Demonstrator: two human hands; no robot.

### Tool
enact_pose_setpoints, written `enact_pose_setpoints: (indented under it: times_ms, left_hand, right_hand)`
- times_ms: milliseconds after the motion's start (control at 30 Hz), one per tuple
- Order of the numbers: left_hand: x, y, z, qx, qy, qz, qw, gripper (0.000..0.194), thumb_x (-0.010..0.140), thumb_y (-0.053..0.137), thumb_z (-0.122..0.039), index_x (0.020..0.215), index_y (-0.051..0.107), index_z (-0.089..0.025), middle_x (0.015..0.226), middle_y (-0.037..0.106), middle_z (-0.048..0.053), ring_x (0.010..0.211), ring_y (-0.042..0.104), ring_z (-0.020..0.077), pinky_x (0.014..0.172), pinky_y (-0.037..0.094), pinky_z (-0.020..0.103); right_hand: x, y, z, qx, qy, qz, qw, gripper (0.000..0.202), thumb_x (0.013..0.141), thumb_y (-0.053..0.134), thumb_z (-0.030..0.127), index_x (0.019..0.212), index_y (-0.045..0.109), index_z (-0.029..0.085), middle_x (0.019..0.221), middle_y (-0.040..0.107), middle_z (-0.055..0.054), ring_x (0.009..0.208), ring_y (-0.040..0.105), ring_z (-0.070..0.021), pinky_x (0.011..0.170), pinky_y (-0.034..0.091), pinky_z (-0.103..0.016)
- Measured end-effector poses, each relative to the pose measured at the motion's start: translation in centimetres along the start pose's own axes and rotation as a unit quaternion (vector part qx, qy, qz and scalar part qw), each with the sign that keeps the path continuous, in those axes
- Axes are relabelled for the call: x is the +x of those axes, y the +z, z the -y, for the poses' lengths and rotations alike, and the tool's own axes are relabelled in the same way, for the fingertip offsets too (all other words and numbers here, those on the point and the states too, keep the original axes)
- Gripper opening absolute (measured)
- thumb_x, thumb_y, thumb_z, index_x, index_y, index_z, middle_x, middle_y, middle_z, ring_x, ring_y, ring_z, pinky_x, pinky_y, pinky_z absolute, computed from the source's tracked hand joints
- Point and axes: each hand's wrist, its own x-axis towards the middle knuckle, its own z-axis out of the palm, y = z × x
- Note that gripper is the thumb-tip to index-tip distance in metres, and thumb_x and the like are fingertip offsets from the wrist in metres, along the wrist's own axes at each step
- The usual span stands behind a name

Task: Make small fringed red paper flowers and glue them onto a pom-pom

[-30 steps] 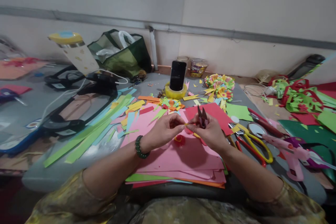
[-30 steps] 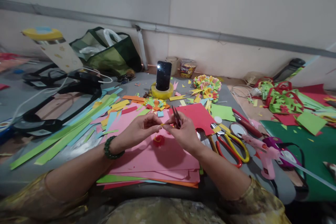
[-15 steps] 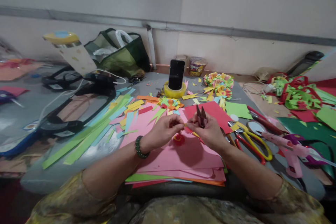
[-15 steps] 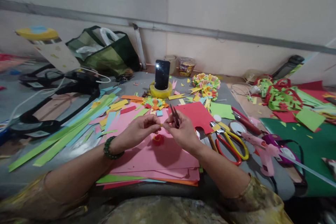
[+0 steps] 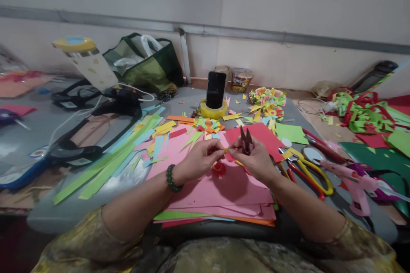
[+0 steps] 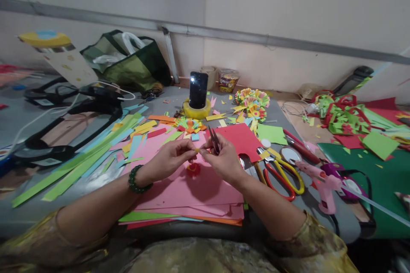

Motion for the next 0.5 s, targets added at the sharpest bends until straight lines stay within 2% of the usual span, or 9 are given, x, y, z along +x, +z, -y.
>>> enact_pose_setpoints:
  times_ms: [100,267,500]
  left_hand:
    - [0.02,-0.09,-0.02,-0.015,0.004,-0.003,1.000,0.020,0.082,0.058,-0.031,0.067,0.056,-0.017,0.061,0.056,-0.001,0.059,0.052,0.0115,0.058,0.042,0.023]
    - [0.03,-0.10,0.04,-0.042,-0.010,-0.009,0.999,0.026,0.080,0.063,-0.039,0.069,0.058,-0.017,0.062,0.058,0.000,0.059,0.054,0.0122,0.058,0.043,0.024]
    - [0.13,-0.07,0.37,-0.082,-0.026,-0.023,0.996,0.030,0.076,0.067,-0.044,0.075,0.061,-0.016,0.066,0.061,0.001,0.062,0.058,0.0129,0.061,0.047,0.025]
  right_hand:
    - [0.07,-0.20,0.35,0.010,0.010,0.011,1.000,0.033,0.063,0.074,0.039,0.069,0.046,0.022,0.063,0.061,0.001,0.053,0.049,-0.0114,0.052,0.045,-0.026]
    - [0.10,-0.22,0.64,-0.005,0.011,-0.001,1.000,0.032,0.062,0.074,0.038,0.067,0.047,0.021,0.061,0.059,0.002,0.049,0.041,-0.0087,0.049,0.040,-0.025]
    - [0.22,-0.23,0.57,0.010,0.032,-0.005,0.999,0.033,0.059,0.074,0.038,0.065,0.047,0.022,0.065,0.064,0.000,0.055,0.050,-0.0116,0.052,0.043,-0.026]
